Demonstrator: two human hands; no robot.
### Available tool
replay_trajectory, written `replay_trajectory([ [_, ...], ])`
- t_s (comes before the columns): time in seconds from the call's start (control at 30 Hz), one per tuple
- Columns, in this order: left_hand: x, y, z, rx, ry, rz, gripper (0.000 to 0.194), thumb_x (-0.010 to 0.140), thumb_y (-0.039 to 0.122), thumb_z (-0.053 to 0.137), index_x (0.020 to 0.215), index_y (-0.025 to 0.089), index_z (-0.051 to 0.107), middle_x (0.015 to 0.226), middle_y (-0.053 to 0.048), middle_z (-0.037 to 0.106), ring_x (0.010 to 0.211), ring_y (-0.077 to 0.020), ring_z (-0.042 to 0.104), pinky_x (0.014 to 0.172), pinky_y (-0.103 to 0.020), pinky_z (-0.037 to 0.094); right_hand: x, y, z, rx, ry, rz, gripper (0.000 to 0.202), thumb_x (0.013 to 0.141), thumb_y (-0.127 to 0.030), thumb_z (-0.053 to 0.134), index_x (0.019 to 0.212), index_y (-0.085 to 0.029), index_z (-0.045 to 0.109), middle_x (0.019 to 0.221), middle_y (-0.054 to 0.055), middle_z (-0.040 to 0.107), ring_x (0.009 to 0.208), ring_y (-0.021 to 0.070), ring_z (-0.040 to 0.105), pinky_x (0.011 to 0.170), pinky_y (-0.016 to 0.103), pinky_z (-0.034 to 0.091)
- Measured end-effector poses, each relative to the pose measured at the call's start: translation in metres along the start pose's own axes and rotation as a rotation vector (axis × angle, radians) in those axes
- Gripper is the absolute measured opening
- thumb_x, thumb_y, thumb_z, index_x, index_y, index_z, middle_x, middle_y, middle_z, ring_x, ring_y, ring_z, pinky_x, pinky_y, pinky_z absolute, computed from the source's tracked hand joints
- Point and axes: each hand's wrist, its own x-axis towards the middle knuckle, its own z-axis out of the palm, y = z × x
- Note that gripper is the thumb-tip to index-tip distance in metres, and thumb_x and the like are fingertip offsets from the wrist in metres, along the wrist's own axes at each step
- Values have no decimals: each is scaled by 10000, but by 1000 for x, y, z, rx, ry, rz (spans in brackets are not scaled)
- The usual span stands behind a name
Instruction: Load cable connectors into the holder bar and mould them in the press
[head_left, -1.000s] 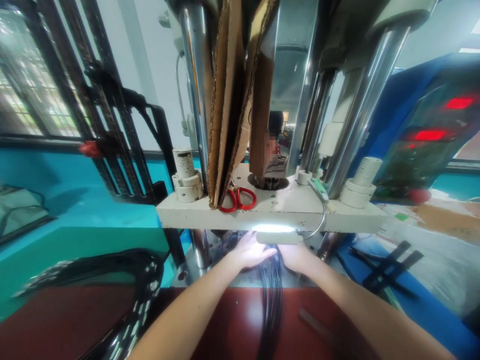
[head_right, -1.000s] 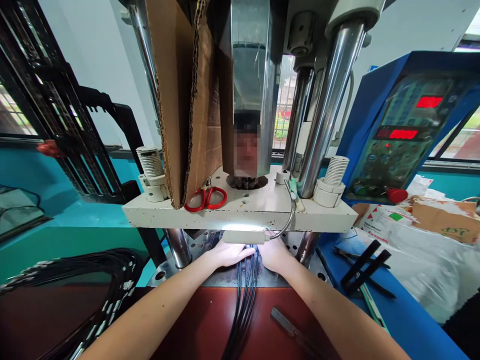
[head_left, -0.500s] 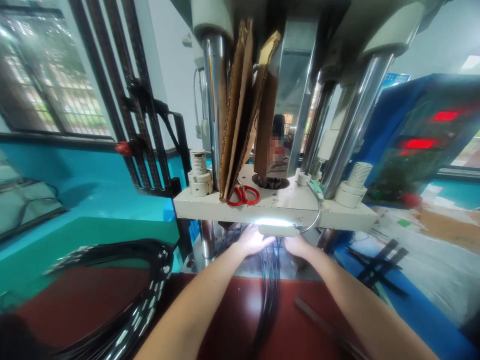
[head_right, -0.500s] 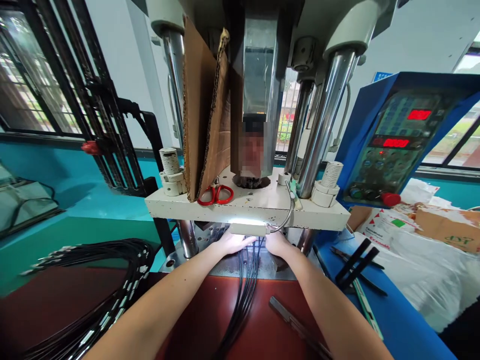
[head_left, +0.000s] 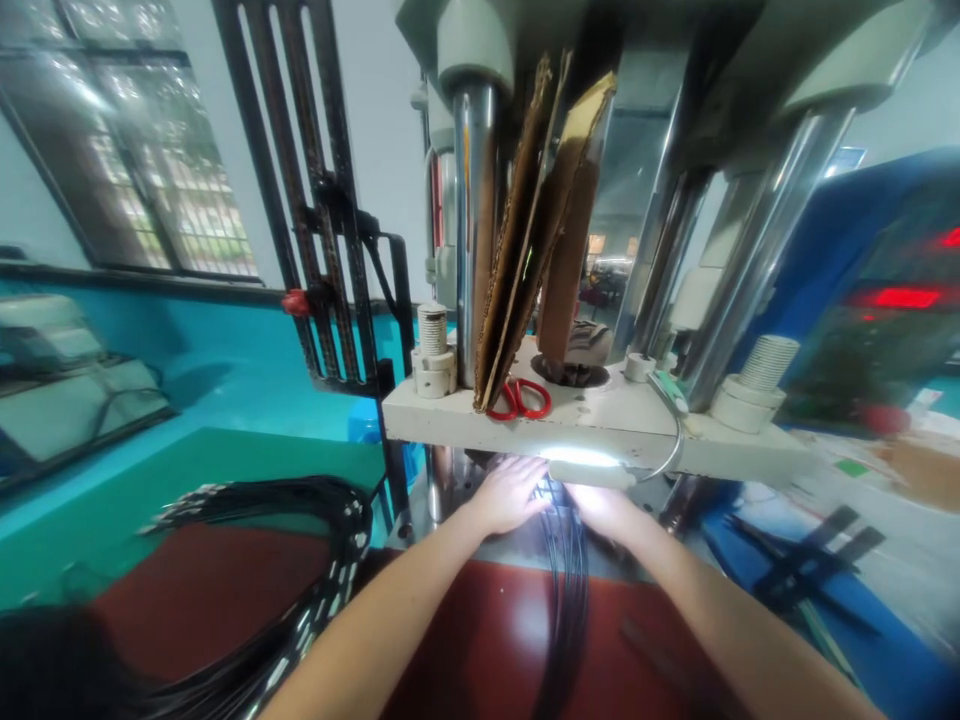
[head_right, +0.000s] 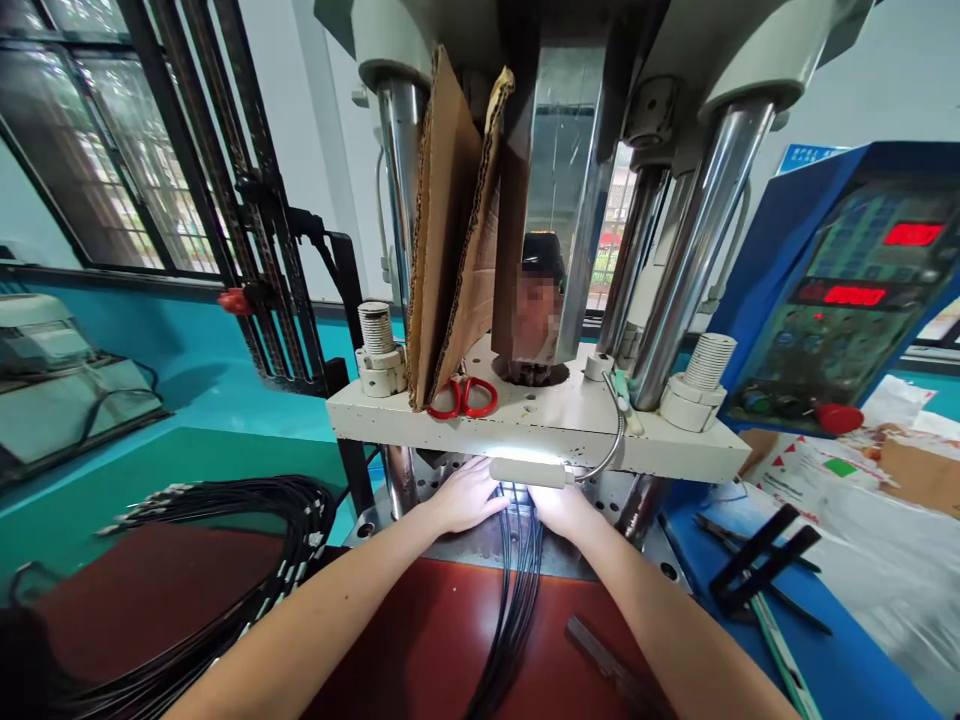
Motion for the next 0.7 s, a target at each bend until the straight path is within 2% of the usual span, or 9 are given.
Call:
replay_trajectory([
  [0.13, 6, -1, 4, 23, -17, -9, 450, 824, 449, 434, 1178, 174, 475, 1220, -89, 518, 1135, -237, 444, 962, -386, 326, 3, -1, 1, 11, -41, 27, 354, 825, -111, 320, 1016, -201, 604, 955, 74, 665, 927, 205, 590, 873, 339, 434],
  [0.3, 15, 4, -1, -6, -94, -140, 430, 845, 484, 345, 1123, 212, 527, 1065, -72, 613, 965, -243, 557, 806, -376, 413, 7, 0, 5, 32, -77, 78, 347, 789, -66, 338, 940, -201, 620, 923, 59, 667, 882, 196, 600, 872, 343, 434],
  [0.5, 20, -3, -3, -114, -122, -246, 406, 844, 474, 338, 1088, 210, 526, 1032, -70, 615, 982, -242, 548, 834, -366, 413, 13, -8, 2, 36, -63, 143, 336, 791, -66, 350, 958, -175, 621, 919, 79, 664, 881, 206, 595, 869, 363, 428],
  [0.6, 12, -10, -2, -100, -101, -332, 388, 875, 369, 281, 1134, 155, 474, 1034, -119, 595, 973, -243, 551, 800, -350, 434, 17, -15, -2, 43, -42, 169, 345, 821, -92, 337, 992, -202, 616, 890, 60, 670, 875, 204, 598, 864, 364, 429],
  [0.7, 0, -13, -1, -72, -65, -368, 387, 828, 150, 297, 1201, 144, 399, 1116, -136, 545, 1032, -237, 519, 852, -350, 413, 22, -19, -4, 54, -18, 188, 348, 857, -135, 316, 1023, -227, 607, 880, 48, 674, 875, 205, 598, 865, 364, 427],
])
